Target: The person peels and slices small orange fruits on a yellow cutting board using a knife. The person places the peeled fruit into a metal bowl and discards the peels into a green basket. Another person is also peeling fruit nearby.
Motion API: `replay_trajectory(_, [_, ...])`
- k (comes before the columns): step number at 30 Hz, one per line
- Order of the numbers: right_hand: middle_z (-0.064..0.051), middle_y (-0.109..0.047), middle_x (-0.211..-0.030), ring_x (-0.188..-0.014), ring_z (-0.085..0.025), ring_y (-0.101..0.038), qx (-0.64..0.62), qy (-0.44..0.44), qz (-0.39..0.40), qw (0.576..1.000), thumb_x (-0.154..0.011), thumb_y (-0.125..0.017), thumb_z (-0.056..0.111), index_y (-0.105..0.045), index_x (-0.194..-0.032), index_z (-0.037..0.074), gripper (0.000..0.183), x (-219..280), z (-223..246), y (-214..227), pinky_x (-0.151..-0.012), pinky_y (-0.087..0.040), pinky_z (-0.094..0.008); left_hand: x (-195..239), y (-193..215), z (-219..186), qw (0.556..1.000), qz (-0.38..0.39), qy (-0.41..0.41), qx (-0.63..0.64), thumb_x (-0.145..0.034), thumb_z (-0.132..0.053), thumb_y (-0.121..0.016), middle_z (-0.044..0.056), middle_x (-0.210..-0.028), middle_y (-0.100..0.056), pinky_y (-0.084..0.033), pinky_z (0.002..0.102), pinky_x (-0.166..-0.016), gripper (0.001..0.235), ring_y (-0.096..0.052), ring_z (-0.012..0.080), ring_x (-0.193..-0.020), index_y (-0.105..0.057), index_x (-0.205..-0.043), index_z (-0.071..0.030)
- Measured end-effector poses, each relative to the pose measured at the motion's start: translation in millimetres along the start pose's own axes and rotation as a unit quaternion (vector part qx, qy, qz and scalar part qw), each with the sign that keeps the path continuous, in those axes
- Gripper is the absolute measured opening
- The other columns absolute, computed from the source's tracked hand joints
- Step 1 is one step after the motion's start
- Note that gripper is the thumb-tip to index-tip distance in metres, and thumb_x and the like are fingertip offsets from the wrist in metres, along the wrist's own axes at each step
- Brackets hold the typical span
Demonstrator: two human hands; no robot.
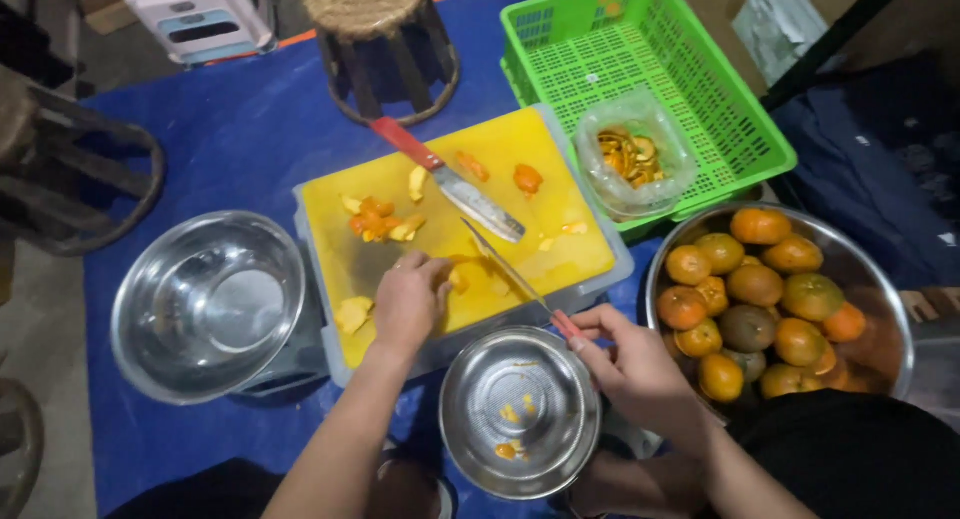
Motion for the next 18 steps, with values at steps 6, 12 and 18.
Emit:
replay_trajectory(6, [0.006,-0.086,-0.105,-0.067,-0.008,-0.074,0.004,-0.047,-0.01,0.999,-0.089,-0.065,0.035,-0.076,-0.118,0.021,0.034,4.4,10.7,8.6,-0.063,-0.054,-0.024,-1.0,3.0,-8.9,0.997,0.019,0.074,0.024,-0.087,-0.018,-0.075,0.005,-0.093,-0.066,-0.054,0.045,-0.07,0.005,-0.064,0.0293,-0.09,-0.074,-0.089,-0.014])
replay_trajectory(12, [0.012,-0.086,-0.104,-0.055,-0.006,-0.064,0.049,-0.042,-0.013,0.998,-0.088,-0.064,0.039,-0.076,-0.115,0.023,0.033,5.3,6.5,12.5,-0.057,-0.046,-0.025,-0.2,-7.1,-7.1,0.982,-0.046,0.161,0.086,-0.072,-0.006,-0.063,0.006,-0.076,-0.07,-0.051,0.046,-0.069,0.011,-0.066,0.031,-0.073,-0.062,-0.079,-0.015])
replay_trajectory(18, [-0.001,-0.083,-0.092,-0.052,-0.011,-0.064,-0.033,-0.002,-0.078,0.996,-0.088,-0.07,0.026,-0.076,-0.118,0.016,0.032,-0.6,-14.1,27.2,-0.053,-0.053,-0.026,-13.5,-27.8,-27.3,0.974,-0.093,0.149,0.142,-0.072,-0.013,-0.075,0.001,-0.073,-0.074,-0.055,0.035,-0.075,0.009,-0.072,0.0218,-0.074,-0.074,-0.076,-0.021])
Point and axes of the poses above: each hand's wrist, its own x-axis away from the middle knuckle, its own y-axis out of the back of the hand, z = x × y, the point moved 5 cm from there along -x, towards the middle knuckle
